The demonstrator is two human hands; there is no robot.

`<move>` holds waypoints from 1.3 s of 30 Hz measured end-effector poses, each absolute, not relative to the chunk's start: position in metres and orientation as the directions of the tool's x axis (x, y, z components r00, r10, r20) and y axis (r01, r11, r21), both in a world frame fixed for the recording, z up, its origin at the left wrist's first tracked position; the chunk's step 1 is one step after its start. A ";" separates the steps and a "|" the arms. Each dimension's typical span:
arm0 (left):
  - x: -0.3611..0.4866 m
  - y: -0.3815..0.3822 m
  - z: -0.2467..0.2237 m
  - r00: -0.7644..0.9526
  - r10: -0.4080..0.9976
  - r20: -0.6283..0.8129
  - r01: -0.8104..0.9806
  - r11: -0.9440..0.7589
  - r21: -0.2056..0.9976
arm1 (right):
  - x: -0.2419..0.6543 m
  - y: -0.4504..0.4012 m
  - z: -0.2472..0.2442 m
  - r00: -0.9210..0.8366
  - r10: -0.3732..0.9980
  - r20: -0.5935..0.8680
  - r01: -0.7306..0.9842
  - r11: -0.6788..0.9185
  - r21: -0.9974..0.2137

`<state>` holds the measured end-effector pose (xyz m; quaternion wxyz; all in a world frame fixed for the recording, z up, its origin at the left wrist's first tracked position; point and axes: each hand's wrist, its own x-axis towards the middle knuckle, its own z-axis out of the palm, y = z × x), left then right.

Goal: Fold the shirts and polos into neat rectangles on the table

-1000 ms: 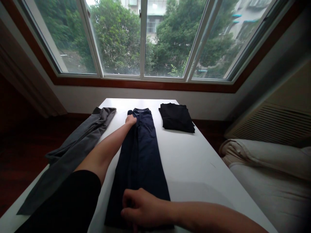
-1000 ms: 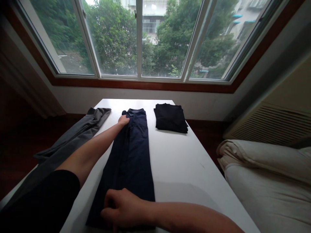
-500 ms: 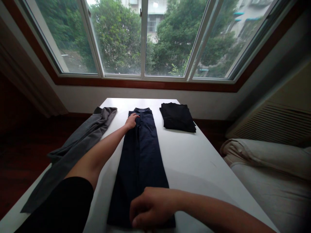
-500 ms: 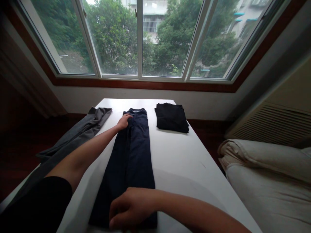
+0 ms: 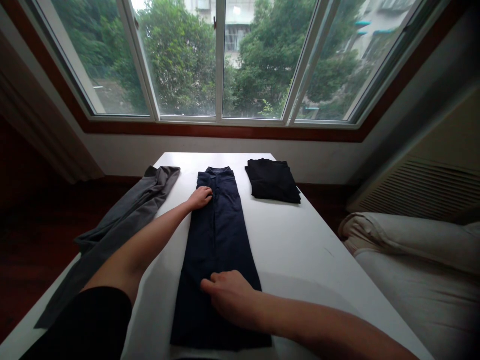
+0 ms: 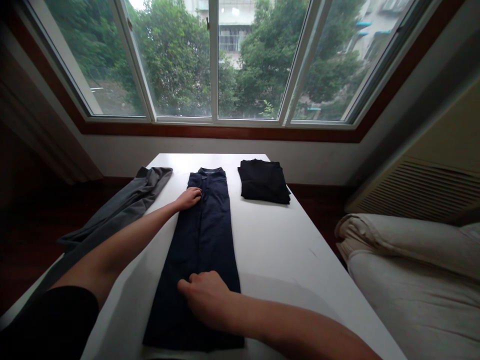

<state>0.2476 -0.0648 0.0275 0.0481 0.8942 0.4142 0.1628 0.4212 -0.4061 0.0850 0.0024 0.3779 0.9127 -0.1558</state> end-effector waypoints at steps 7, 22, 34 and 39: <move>0.267 -0.076 0.025 0.515 0.816 0.261 0.800 -0.567 0.196 | 0.429 -0.402 0.089 -0.671 0.728 -0.140 0.686 0.538 -0.491; 0.283 -0.116 0.016 0.394 0.808 0.437 0.803 -0.534 0.264 | 0.428 -0.415 0.088 -0.854 0.518 -0.048 0.513 0.822 -0.246; 0.274 -0.116 0.024 0.398 0.840 0.369 0.784 -0.520 0.338 | 0.423 -0.414 0.083 -0.885 0.335 0.324 0.314 0.942 -0.116; 0.276 -0.123 0.030 0.377 0.848 0.373 0.805 -0.499 0.321 | 0.423 -0.412 0.079 -0.893 0.265 0.364 0.266 0.963 -0.050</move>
